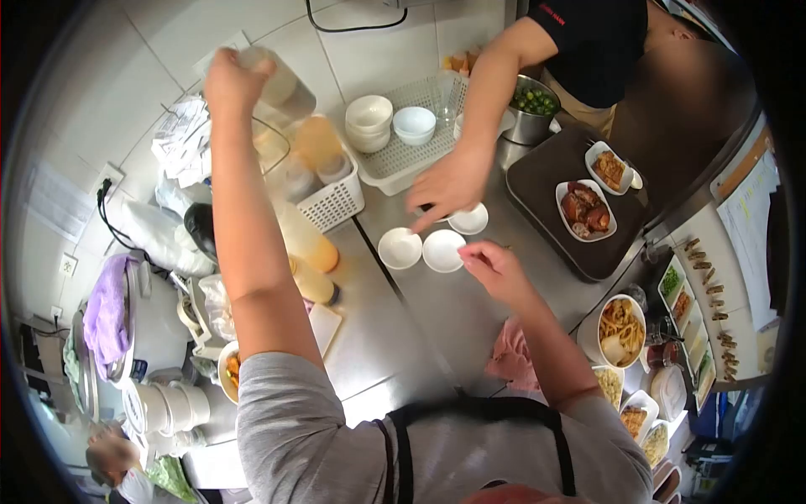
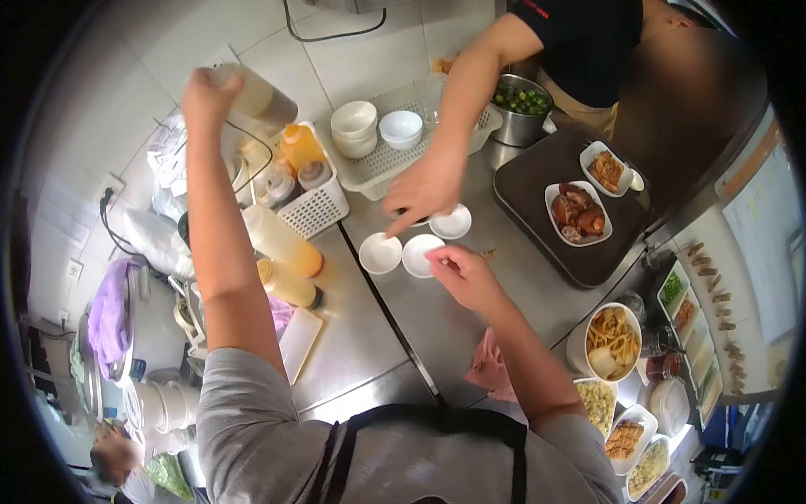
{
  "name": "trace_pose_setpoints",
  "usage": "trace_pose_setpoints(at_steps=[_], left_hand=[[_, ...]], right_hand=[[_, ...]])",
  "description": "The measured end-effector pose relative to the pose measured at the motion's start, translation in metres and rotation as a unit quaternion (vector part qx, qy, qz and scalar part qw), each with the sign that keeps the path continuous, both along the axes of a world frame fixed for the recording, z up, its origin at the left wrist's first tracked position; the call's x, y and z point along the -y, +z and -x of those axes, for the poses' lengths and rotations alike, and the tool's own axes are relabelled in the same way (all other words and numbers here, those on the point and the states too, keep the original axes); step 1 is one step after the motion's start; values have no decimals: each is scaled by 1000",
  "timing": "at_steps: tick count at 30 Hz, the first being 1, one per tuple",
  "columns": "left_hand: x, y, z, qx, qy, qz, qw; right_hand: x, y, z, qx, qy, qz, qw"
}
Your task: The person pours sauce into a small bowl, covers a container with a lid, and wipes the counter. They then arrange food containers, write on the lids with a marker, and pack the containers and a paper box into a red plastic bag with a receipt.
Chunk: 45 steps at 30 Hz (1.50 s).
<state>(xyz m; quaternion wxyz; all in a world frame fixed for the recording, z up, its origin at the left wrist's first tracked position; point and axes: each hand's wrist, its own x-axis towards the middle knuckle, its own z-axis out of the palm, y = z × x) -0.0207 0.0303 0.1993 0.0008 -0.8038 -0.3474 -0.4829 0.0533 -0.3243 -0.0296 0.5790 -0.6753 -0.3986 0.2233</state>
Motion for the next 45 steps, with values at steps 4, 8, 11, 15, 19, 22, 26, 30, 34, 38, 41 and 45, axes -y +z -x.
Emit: trace_pose_setpoints(at_steps=[4, 8, 11, 15, 19, 22, 26, 30, 34, 38, 41, 45], left_hand=[[87, 32, 50, 94, -91, 47, 990], [167, -2, 69, 196, -289, 102, 931], [206, -64, 63, 132, -398, 136, 898], [222, -169, 35, 163, -542, 337, 753], [196, -254, 35, 18, -413, 382, 827], [179, -304, 41, -30, -193, 320, 927], [158, -345, 37, 24, -197, 493, 847], [159, -335, 35, 71, -199, 571, 793], [158, -326, 30, 82, -207, 607, 763], [168, -304, 24, 102, -208, 641, 732], [170, -299, 20, 101, -199, 653, 724], [164, -308, 22, 98, -197, 657, 721]], right_hand=[[-25, 50, 19, -210, 162, -42, 963], [-50, 66, 23, -455, 299, -144, 826], [-50, 70, 25, -554, 283, -293, 726], [-20, 36, -1, -578, 60, -384, 718], [3, 0, -29, -443, -132, -341, 819], [3, 1, -34, -311, -269, -286, 866], [-9, -12, -39, -231, -249, -294, 894], [-17, -12, -40, -176, -230, -293, 911], [-17, 2, -43, -173, -212, -304, 912], [-15, 17, -46, -166, -206, -290, 920], [-15, 17, -51, -170, -215, -297, 915], [-11, -13, -64, -207, -261, -314, 889]])
